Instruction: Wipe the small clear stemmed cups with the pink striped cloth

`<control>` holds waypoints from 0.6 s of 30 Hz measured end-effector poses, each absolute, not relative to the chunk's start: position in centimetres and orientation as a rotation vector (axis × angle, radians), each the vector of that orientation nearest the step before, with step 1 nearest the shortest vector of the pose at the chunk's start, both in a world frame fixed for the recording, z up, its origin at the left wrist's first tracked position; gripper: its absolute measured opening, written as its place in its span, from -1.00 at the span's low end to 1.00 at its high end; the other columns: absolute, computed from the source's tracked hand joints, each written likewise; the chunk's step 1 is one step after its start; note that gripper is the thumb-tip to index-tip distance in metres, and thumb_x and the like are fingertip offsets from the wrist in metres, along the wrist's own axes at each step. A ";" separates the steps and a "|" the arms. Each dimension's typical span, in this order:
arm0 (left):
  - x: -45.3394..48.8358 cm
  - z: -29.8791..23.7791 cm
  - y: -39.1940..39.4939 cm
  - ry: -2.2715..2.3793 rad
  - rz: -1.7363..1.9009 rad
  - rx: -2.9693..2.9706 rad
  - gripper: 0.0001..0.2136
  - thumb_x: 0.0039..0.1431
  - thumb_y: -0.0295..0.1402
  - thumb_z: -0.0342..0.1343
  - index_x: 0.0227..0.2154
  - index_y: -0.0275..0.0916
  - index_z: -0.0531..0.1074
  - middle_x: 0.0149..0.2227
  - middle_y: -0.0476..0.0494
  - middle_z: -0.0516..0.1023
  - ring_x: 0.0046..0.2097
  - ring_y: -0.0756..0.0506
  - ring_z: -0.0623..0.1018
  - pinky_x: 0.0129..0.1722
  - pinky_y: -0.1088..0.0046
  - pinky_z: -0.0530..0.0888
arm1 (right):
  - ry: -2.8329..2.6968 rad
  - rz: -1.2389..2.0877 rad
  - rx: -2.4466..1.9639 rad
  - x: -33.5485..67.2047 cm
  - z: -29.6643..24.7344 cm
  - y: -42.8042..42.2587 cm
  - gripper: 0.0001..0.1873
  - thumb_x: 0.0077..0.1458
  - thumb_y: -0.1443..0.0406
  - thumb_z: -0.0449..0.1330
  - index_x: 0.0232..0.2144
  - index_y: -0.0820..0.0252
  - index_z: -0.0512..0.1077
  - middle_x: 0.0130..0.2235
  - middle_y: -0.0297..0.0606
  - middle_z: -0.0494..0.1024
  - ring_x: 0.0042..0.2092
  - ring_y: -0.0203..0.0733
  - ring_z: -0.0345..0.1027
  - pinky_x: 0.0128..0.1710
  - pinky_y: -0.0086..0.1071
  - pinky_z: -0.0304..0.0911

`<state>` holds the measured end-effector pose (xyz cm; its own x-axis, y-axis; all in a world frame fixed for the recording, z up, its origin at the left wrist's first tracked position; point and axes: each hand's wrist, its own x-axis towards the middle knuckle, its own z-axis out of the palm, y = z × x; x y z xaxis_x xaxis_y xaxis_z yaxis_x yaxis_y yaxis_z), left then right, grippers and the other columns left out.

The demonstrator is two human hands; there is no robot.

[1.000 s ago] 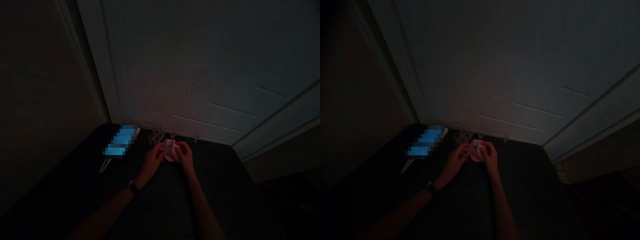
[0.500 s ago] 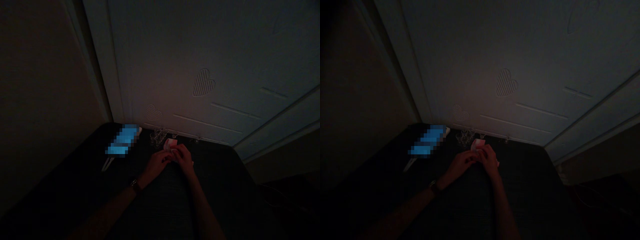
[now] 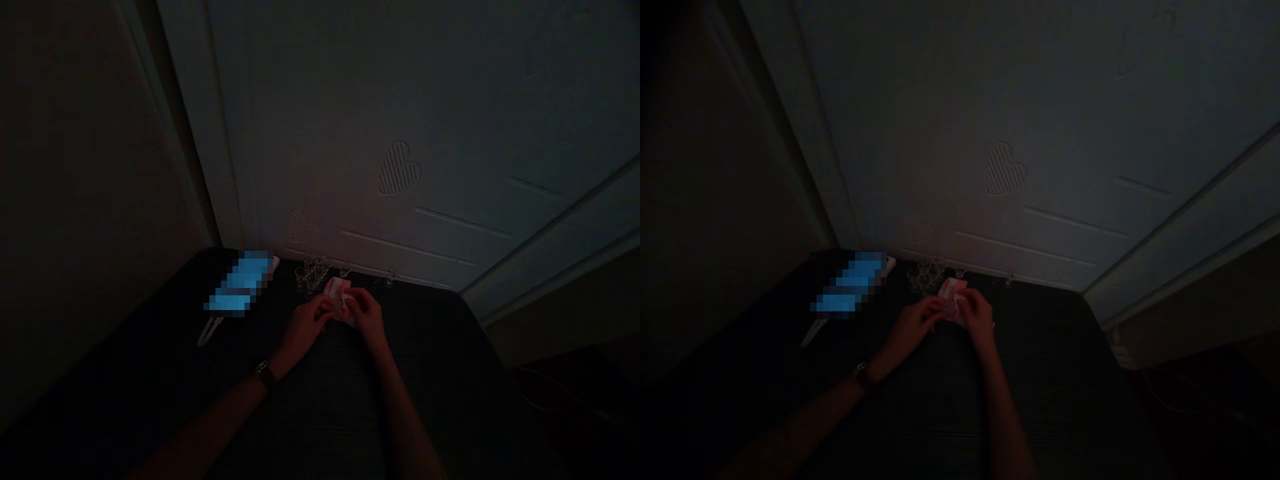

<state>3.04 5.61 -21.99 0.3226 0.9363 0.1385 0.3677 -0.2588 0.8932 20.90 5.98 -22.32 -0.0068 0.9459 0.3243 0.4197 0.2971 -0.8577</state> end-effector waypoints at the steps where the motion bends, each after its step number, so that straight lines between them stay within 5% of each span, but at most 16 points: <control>1: 3.0 -22.0 5.7 1.174 0.903 1.784 -0.78 0.33 -0.27 0.12 -0.08 -0.29 0.45 -0.19 -0.11 0.57 -0.29 -0.05 0.59 -0.29 0.32 0.58 | -1.606 0.726 -1.264 20.8 -22.3 6.0 -0.72 0.27 0.18 0.17 -0.05 0.23 0.44 -0.06 -0.19 0.54 -0.11 -0.16 0.48 -0.10 -0.16 0.44; 9: 2.8 -22.0 5.8 1.245 0.923 1.763 -0.80 0.32 -0.27 0.13 -0.11 -0.30 0.47 -0.18 -0.11 0.57 -0.27 -0.06 0.59 -0.27 0.31 0.58 | -1.725 0.944 -1.150 20.4 -21.6 5.5 -0.74 0.27 0.19 0.18 -0.08 0.24 0.45 -0.08 -0.20 0.55 -0.13 -0.18 0.49 -0.14 -0.19 0.46; 18: 2.7 -22.0 6.0 1.220 0.901 1.822 -0.80 0.33 -0.28 0.12 -0.12 -0.30 0.47 -0.20 -0.10 0.57 -0.29 -0.05 0.59 -0.29 0.33 0.58 | -1.709 0.732 -1.192 19.9 -21.2 5.3 -0.75 0.28 0.18 0.16 -0.11 0.22 0.47 -0.05 -0.19 0.55 -0.05 -0.14 0.47 -0.02 -0.11 0.40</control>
<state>2.65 5.95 -22.00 0.2974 0.9439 0.1434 0.4143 -0.2629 0.8714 19.92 5.25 -21.19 -0.1307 0.9326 0.3364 0.3996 0.3601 -0.8430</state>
